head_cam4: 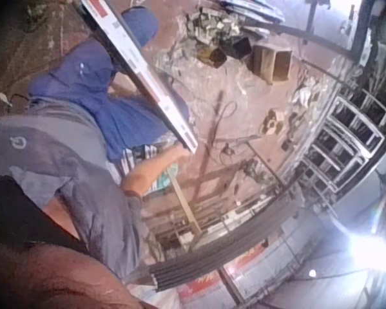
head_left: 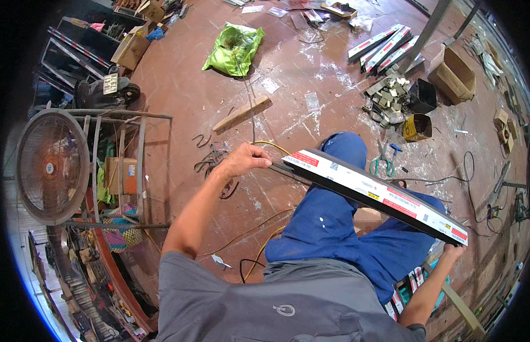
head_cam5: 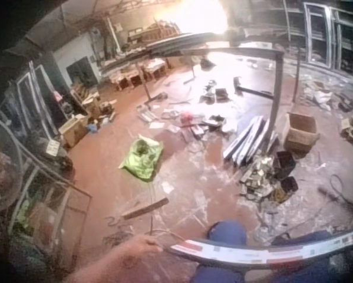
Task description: The person sits on the floor in a workshop and assembles an aluminum profile by inserting a rubber seal and a wire. They use shears to cut the wire and a small wooden block to assist with insertion.
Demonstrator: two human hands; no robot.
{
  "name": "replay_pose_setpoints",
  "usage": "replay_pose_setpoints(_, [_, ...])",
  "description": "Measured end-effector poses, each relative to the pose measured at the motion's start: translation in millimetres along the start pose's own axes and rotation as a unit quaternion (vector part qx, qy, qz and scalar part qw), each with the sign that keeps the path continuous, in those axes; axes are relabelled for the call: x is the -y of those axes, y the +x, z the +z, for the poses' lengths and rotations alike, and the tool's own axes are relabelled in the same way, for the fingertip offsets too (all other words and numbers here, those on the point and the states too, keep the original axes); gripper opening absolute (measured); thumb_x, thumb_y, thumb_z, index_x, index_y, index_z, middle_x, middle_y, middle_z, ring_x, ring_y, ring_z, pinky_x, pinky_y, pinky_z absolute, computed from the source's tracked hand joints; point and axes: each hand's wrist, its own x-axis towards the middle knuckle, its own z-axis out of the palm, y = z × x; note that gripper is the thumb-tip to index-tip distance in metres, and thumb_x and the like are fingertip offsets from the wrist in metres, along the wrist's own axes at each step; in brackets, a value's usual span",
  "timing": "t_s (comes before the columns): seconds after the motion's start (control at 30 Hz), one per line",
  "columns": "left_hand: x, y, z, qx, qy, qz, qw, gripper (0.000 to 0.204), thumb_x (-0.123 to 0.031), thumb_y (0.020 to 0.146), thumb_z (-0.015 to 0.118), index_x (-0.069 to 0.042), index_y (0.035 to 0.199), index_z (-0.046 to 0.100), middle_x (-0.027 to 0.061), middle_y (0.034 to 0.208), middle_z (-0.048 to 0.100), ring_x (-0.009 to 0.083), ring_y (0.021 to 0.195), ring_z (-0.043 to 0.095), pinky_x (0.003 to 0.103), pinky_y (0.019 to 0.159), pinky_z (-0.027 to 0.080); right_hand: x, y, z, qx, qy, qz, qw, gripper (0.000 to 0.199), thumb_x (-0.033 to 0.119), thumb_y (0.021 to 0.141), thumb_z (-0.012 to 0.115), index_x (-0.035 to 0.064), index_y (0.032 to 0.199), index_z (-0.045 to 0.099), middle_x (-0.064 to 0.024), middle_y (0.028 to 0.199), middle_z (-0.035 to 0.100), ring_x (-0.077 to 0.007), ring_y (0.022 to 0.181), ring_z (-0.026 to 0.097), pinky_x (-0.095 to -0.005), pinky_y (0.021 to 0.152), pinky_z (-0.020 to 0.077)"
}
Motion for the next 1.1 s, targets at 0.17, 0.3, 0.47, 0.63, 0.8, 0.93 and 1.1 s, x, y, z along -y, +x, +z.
replay_pose_setpoints(0.17, [-6.1,5.0,-0.4,0.008,0.041,0.001,0.999,0.02,-0.019,0.091,0.08,0.001,0.096,0.079,0.0038,0.084,0.075,0.0127,0.08,0.067,0.03,0.076,0.053,-7.9,0.5,1.3,0.011,0.005,-0.005,1.0,0.069,0.05,0.105,0.025,0.0038,0.143,0.06,-0.0197,0.149,0.059,-0.0438,0.136,0.056,-0.0671,0.115,0.0427])
replay_pose_setpoints(0.3, [-12.2,16.4,1.6,0.016,0.062,0.0,0.998,0.016,-0.016,0.09,0.08,0.0,0.094,0.08,0.0032,0.081,0.074,0.011,0.08,0.065,0.031,0.074,0.052,-0.5,23.9,-9.9,0.03,-0.002,0.009,1.0,0.074,0.056,0.104,0.027,0.0039,0.144,0.059,-0.0199,0.148,0.059,-0.0445,0.135,0.057,-0.0689,0.114,0.0432])
replay_pose_setpoints(0.47, [-27.8,16.4,5.3,0.02,0.106,-0.025,0.994,0.012,-0.011,0.089,0.079,0.0,0.093,0.08,0.0034,0.082,0.074,0.0112,0.079,0.065,0.031,0.074,0.052,-0.7,17.8,-13.2,0.044,-0.017,0.001,0.999,0.077,0.06,0.103,0.027,0.0034,0.143,0.06,-0.0221,0.146,0.061,-0.045,0.132,0.059,-0.069,0.111,0.0464])
replay_pose_setpoints(0.63, [-4.8,13.2,5.5,0.024,0.087,-0.021,0.996,0.015,-0.016,0.087,0.079,-0.002,0.093,0.08,0.0054,0.079,0.075,0.0144,0.075,0.067,0.033,0.07,0.052,-12.3,-14.9,11.8,-0.002,-0.029,-0.02,0.999,0.071,0.053,0.103,0.03,0.002,0.141,0.06,-0.0232,0.144,0.061,-0.0444,0.131,0.06,-0.0661,0.111,0.048])
replay_pose_setpoints(0.8, [-29.8,14.4,7.2,0.019,0.155,-0.027,0.987,0.017,-0.02,0.086,0.08,-0.003,0.089,0.079,0.0054,0.076,0.072,0.0144,0.072,0.065,0.033,0.067,0.051,-17.2,10.8,-6.6,0.046,-0.015,0.016,0.999,0.068,0.049,0.103,0.032,-0.0012,0.141,0.059,-0.0258,0.143,0.06,-0.049,0.13,0.059,-0.0694,0.112,0.0455])
replay_pose_setpoints(0.93, [-44.7,45.6,15.8,0.041,0.151,-0.052,0.986,0.026,-0.025,0.087,0.079,-0.002,0.078,0.072,0.0023,0.068,0.061,0.0142,0.065,0.054,0.036,0.062,0.045,9.8,60.5,-53.2,0.055,0.024,-0.088,0.994,0.064,0.049,0.107,0.032,-0.0012,0.136,0.058,-0.0215,0.143,0.058,-0.0415,0.132,0.055,-0.0637,0.114,0.0415])
replay_pose_setpoints(1.1, [-17.8,16.0,20.3,0.049,-0.021,-0.097,0.994,0.015,-0.015,0.093,0.07,-0.002,0.085,0.072,0.0027,0.076,0.068,0.0139,0.066,0.061,0.03,0.063,0.048,-25.8,-11.7,23.4,-0.012,0.178,-0.045,0.983,0.044,0.043,0.097,0.051,0.007,0.114,0.069,-0.0133,0.116,0.072,-0.0331,0.114,0.067,-0.0502,0.108,0.0495])
